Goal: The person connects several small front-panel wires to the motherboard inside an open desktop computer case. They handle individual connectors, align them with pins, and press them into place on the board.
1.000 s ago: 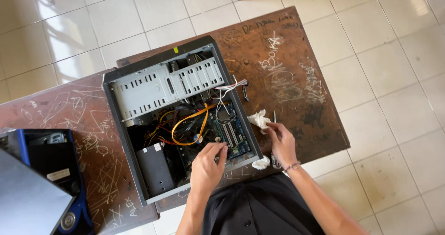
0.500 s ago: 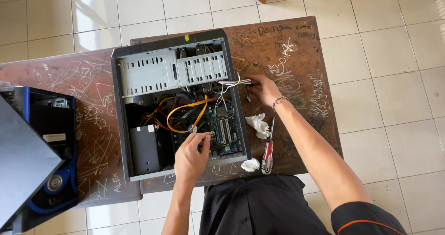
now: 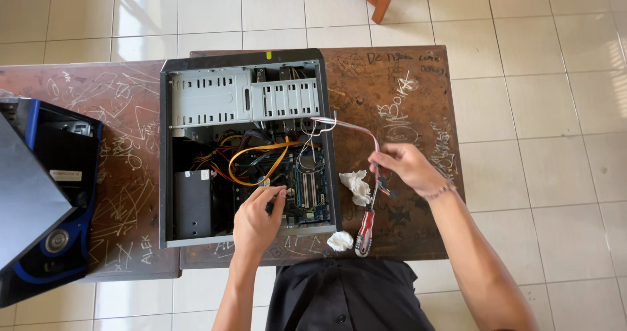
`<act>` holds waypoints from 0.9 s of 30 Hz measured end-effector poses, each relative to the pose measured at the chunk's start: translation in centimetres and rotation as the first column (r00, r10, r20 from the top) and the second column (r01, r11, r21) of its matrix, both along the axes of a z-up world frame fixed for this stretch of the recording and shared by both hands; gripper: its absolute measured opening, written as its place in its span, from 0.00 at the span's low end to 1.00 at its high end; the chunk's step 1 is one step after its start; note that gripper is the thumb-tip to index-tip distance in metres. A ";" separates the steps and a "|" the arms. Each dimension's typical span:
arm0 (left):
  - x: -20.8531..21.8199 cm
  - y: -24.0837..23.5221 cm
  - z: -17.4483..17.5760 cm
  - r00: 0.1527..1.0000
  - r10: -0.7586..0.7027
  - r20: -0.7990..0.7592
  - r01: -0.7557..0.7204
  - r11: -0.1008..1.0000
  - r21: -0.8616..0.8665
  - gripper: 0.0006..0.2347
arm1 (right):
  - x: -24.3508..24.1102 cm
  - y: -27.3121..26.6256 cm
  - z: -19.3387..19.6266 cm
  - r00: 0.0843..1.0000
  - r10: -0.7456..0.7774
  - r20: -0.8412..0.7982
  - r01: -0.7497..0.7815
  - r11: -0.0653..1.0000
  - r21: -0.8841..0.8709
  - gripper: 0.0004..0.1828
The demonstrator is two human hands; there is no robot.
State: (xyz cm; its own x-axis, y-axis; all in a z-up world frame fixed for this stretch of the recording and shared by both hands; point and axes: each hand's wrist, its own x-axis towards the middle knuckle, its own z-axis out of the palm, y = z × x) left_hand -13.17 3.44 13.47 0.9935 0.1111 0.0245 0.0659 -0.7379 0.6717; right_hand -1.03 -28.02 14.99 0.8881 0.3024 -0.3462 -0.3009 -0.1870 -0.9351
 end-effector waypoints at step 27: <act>-0.1 -6.0 2.5 0.994 0.095 0.061 0.013 0.440 -0.898 0.15 | -6.3 8.2 1.1 0.945 -0.306 0.120 0.298 0.951 0.079 0.15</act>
State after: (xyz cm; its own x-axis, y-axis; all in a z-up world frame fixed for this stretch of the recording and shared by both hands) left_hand -13.28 -2.56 15.96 0.9859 0.1649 -0.0283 -0.0196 0.2816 0.9593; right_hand -7.34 -19.84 16.11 0.9767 0.0299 -0.2124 -0.2108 -0.0494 -0.9763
